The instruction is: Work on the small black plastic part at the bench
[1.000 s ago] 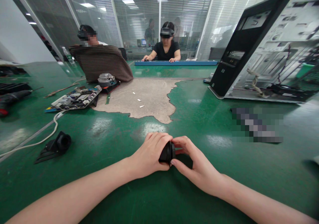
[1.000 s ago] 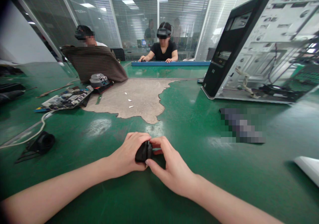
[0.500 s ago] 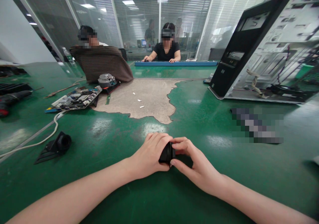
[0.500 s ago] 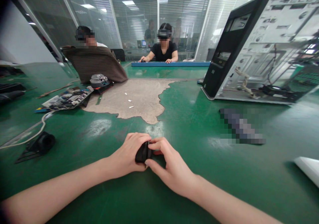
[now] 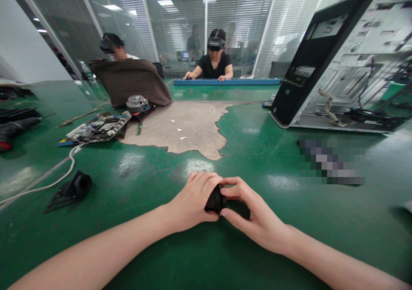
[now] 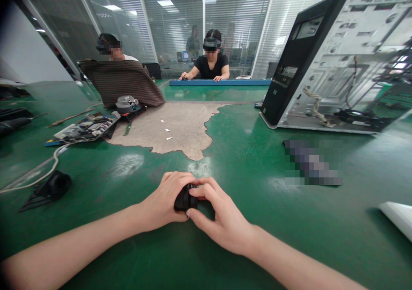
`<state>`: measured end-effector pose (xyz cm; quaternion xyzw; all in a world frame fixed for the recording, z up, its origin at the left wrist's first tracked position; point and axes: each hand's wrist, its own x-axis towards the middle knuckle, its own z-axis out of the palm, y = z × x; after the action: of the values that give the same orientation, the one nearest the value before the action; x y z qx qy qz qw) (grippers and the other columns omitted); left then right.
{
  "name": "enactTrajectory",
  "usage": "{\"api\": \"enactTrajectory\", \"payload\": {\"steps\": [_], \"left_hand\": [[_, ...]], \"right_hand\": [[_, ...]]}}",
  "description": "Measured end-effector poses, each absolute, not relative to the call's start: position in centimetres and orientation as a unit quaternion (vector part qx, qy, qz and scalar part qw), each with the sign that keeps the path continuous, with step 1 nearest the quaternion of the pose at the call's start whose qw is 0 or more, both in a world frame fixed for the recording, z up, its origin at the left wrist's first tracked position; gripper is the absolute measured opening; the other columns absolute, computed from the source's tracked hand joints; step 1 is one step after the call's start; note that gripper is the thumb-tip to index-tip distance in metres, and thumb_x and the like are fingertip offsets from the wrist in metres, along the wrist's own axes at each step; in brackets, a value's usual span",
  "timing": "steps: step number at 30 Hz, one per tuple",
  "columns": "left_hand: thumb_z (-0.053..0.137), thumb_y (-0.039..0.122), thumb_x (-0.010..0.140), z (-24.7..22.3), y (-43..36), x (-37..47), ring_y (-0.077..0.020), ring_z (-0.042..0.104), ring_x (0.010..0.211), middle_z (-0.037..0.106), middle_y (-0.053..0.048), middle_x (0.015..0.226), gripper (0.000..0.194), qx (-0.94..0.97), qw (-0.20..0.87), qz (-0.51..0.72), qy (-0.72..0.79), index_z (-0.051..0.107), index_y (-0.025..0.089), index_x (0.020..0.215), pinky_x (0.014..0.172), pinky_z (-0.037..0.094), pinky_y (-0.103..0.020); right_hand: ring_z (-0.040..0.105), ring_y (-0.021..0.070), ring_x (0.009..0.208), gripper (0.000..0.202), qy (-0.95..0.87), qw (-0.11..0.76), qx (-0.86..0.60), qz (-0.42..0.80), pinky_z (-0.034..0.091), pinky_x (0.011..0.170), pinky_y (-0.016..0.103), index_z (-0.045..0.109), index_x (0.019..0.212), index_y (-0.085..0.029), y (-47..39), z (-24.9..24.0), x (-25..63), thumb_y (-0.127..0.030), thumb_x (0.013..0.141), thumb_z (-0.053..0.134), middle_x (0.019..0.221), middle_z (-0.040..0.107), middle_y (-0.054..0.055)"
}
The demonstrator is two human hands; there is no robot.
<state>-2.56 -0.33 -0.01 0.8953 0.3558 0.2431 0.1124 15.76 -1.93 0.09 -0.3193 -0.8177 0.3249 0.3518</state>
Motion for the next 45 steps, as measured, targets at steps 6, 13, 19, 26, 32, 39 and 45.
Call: {"api": "enactTrajectory", "payload": {"steps": [6,13,19,26,32,39,45], "left_hand": [[0.059,0.023,0.061,-0.15,-0.28,-2.47,-0.0224,0.045,0.099,0.048,-0.005,0.107,0.055,0.892,0.108,0.248,0.363,0.033,0.021,0.109,0.085,0.032,-0.039],[0.058,0.021,0.06,-0.03,-0.29,-2.54,-0.0226,0.045,0.099,0.048,-0.005,0.108,0.057,0.893,0.112,0.24,0.362,0.032,0.021,0.11,0.085,0.031,-0.039],[0.058,0.021,0.06,0.0,-0.34,-2.53,-0.0221,0.045,0.099,0.048,-0.005,0.108,0.056,0.891,0.115,0.245,0.365,0.032,0.021,0.11,0.085,0.031,-0.038],[0.059,0.023,0.06,-0.17,-0.24,-2.37,-0.0217,0.045,0.099,0.048,-0.005,0.107,0.057,0.889,0.114,0.251,0.366,0.032,0.021,0.11,0.086,0.031,-0.038],[0.058,0.02,0.06,0.03,-0.29,-2.43,-0.0219,0.044,0.1,0.048,-0.005,0.108,0.055,0.892,0.118,0.243,0.364,0.032,0.021,0.109,0.085,0.031,-0.038],[0.059,0.021,0.061,-0.03,-0.29,-2.42,-0.0211,0.044,0.099,0.048,-0.005,0.108,0.055,0.891,0.115,0.247,0.363,0.032,0.021,0.109,0.085,0.031,-0.037],[0.059,0.022,0.06,-0.2,-0.26,-2.4,-0.0212,0.044,0.099,0.048,-0.005,0.107,0.056,0.891,0.108,0.248,0.365,0.031,0.021,0.109,0.085,0.03,-0.037]], "right_hand": [[0.051,0.0164,0.094,0.029,-0.792,0.351,-0.332,0.374,0.049,0.081,0.035,0.039,0.108,-0.022,-1.86,-0.06,15.57,-0.017,0.081,0.047,0.104,0.046,0.007],[0.05,0.0174,0.096,0.029,-0.803,0.343,-0.331,0.357,0.048,0.082,0.035,0.041,0.104,-0.021,-2.08,0.34,15.58,-0.014,0.078,0.049,0.104,0.045,0.007],[0.047,0.0203,0.102,0.02,-0.822,0.366,-0.323,0.293,0.045,0.085,0.037,0.047,0.094,-0.022,-2.02,0.28,15.73,-0.014,0.076,0.051,0.107,0.045,0.007],[0.05,0.0166,0.095,0.034,-0.792,0.362,-0.337,0.357,0.05,0.081,0.034,0.039,0.109,-0.022,-1.95,0.18,15.38,-0.012,0.077,0.048,0.103,0.045,0.006],[0.05,0.0178,0.097,0.032,-0.805,0.351,-0.334,0.343,0.05,0.08,0.034,0.042,0.104,-0.022,-2.16,0.35,15.61,-0.01,0.075,0.049,0.109,0.042,0.007],[0.047,0.0184,0.103,0.021,-0.809,0.355,-0.328,0.335,0.048,0.082,0.034,0.044,0.097,-0.022,-2.06,0.0,15.75,-0.013,0.079,0.048,0.109,0.043,0.007],[0.052,0.014,0.091,0.036,-0.784,0.347,-0.339,0.389,0.05,0.08,0.031,0.035,0.11,-0.022,-2.07,0.02,15.39,-0.011,0.078,0.047,0.105,0.042,0.006]]}}
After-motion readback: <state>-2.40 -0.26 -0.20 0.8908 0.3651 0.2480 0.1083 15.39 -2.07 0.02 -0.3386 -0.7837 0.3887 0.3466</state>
